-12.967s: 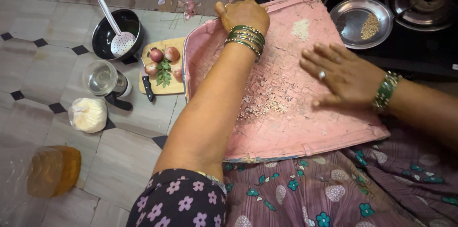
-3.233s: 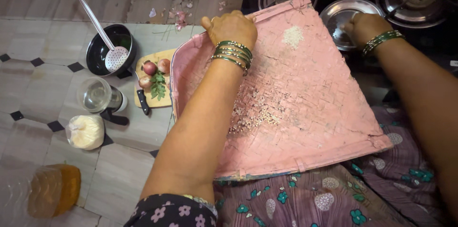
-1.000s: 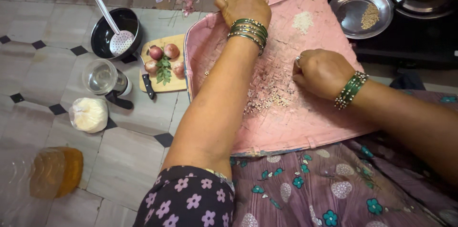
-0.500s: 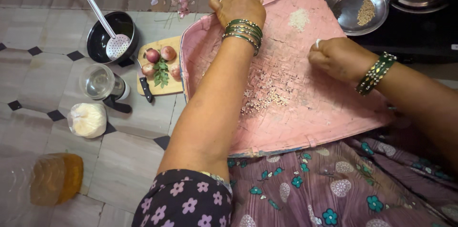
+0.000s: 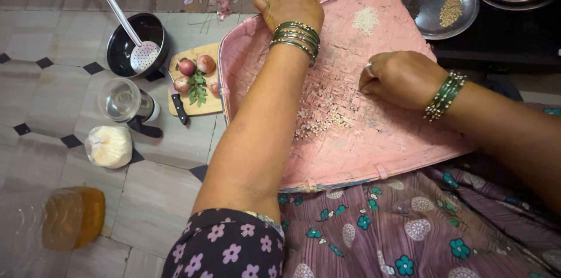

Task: The person cleans grains by hand inside a large flat pink basket, sorting and removing debris.

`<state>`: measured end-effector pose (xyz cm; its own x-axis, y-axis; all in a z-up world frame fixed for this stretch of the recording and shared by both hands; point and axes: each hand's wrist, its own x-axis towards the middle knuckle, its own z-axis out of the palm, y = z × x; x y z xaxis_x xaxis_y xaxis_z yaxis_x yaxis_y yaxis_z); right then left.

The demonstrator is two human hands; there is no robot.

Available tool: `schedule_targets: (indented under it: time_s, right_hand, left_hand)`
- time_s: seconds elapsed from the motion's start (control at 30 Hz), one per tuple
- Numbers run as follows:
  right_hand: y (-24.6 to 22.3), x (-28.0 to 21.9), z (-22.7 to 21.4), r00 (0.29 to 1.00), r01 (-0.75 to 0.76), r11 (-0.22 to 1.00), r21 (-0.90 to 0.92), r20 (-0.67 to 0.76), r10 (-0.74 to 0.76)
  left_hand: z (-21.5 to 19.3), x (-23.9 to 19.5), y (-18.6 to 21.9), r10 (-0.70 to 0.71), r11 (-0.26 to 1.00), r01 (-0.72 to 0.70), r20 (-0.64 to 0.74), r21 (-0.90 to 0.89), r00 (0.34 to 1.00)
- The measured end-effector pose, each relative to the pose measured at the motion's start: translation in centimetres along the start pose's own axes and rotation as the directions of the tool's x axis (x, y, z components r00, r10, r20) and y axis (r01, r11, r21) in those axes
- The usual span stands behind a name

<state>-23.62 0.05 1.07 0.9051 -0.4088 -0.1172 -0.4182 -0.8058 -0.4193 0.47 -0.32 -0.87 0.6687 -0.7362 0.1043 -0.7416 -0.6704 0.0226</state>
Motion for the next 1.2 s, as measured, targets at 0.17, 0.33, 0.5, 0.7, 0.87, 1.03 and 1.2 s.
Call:
schedule_targets:
  time_s: [0.17,0.33,0.5,0.7,0.87,1.03,1.2]
  right_hand:
    - [-0.2,-0.2,0.5,0.999,0.032,0.997,-0.069,0.038,-0.029]
    - [0.2,0.3,0.9,0.989,0.124,0.982,-0.140,0.092,-0.112]
    - [-0.8,0.1,-0.8,0.948,-0.186,0.982,-0.020,0.260,0.185]
    - [-0.3,-0.2,-2.1,0.980,-0.144,0.989,-0.037,0.133,0.148]
    - [-0.5,-0.4,-0.8,0.996,-0.053,0.996,-0.069,0.067,0.058]
    - [-1.3,-0.5,-0.3,0.995,0.092,0.964,-0.250,0.056,-0.081]
    - [-2.9,-1.8,-1.4,0.975,-0.079,0.969,-0.234,0.185,0.124]
  left_hand:
    - [-0.2,-0.2,0.2,0.009,1.000,-0.009,0.001,-0.013,1.000]
    - [0.1,-0.2,0.5,0.026,0.999,-0.026,-0.016,0.043,1.000]
    - [0.1,0.0,0.3,-0.003,1.000,0.002,0.011,0.019,1.000]
    - [-0.2,0.0,0.2,-0.011,1.000,0.010,0.026,0.005,1.000]
    - [0.0,0.0,0.1,-0.001,1.000,0.001,0.011,0.018,1.000]
    - [-0.1,-0.2,0.1,0.008,1.000,-0.008,0.008,0.001,1.000]
    - [-0.1,0.0,-0.1,0.009,1.000,-0.009,0.002,0.009,1.000]
